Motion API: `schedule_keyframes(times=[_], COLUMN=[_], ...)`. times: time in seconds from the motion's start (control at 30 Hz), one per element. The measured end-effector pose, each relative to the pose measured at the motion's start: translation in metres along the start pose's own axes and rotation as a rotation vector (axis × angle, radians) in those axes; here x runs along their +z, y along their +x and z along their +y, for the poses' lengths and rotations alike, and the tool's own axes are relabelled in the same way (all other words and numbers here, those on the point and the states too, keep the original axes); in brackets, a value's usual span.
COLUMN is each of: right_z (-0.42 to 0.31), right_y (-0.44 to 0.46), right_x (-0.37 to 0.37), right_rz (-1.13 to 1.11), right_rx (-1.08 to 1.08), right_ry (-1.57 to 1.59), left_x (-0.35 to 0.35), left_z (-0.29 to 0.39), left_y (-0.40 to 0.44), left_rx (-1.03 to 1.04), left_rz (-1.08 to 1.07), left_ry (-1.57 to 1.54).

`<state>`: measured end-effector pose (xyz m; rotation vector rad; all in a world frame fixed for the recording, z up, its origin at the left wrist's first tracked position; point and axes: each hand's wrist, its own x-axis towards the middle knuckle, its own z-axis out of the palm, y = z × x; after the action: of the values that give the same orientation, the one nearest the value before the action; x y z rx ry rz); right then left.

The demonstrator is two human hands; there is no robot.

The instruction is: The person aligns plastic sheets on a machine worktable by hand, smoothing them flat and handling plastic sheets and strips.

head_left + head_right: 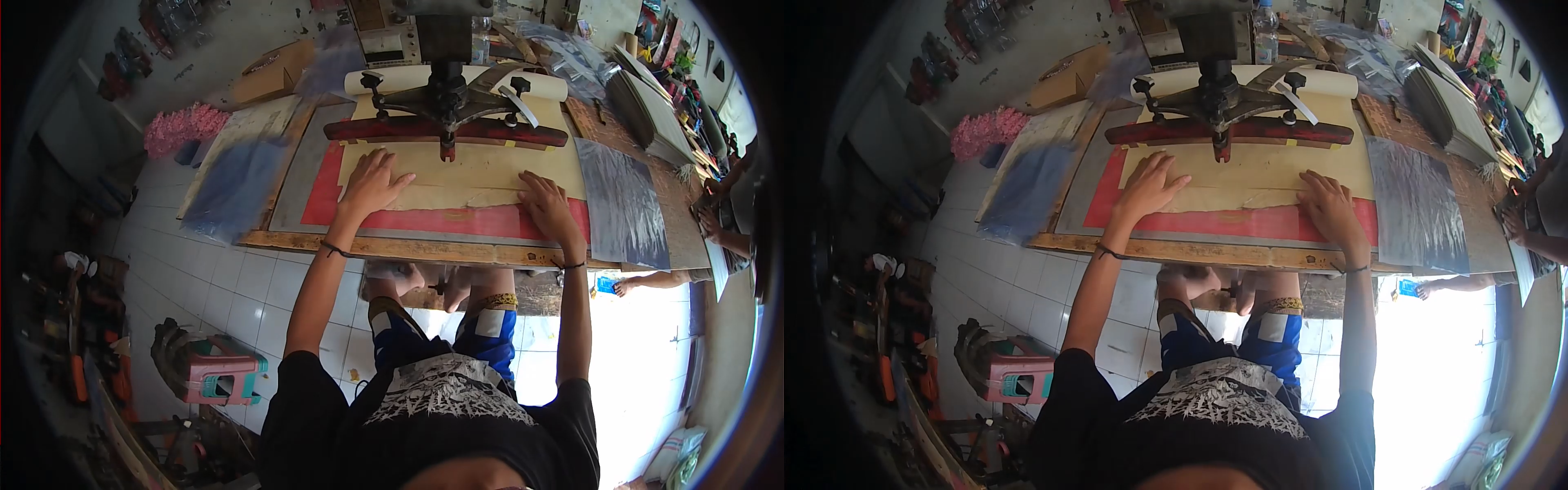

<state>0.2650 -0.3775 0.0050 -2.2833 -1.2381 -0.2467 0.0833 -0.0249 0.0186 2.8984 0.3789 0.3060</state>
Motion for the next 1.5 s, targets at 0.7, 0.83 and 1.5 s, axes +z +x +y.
schedule_keyframes(times=[0.7,0.83,1.5], right_z=[-0.026,-0.029,-0.025], right_y=[0.048,0.051,0.056], right_x=[0.047,0.044,0.048], right_rz=[0.089,0.082,0.005], right_rx=[-0.034,-0.036,-0.050], right_ry=[-0.054,-0.079,-0.082], left_x=[0.020,0.025,0.022], left_z=[-0.028,-0.033,-0.040], left_y=[0.005,0.013,0.009], left_rx=[-0.080,-0.080,-0.045], left_rz=[0.098,0.127,0.141], left_ry=[0.070,0.035,0.029])
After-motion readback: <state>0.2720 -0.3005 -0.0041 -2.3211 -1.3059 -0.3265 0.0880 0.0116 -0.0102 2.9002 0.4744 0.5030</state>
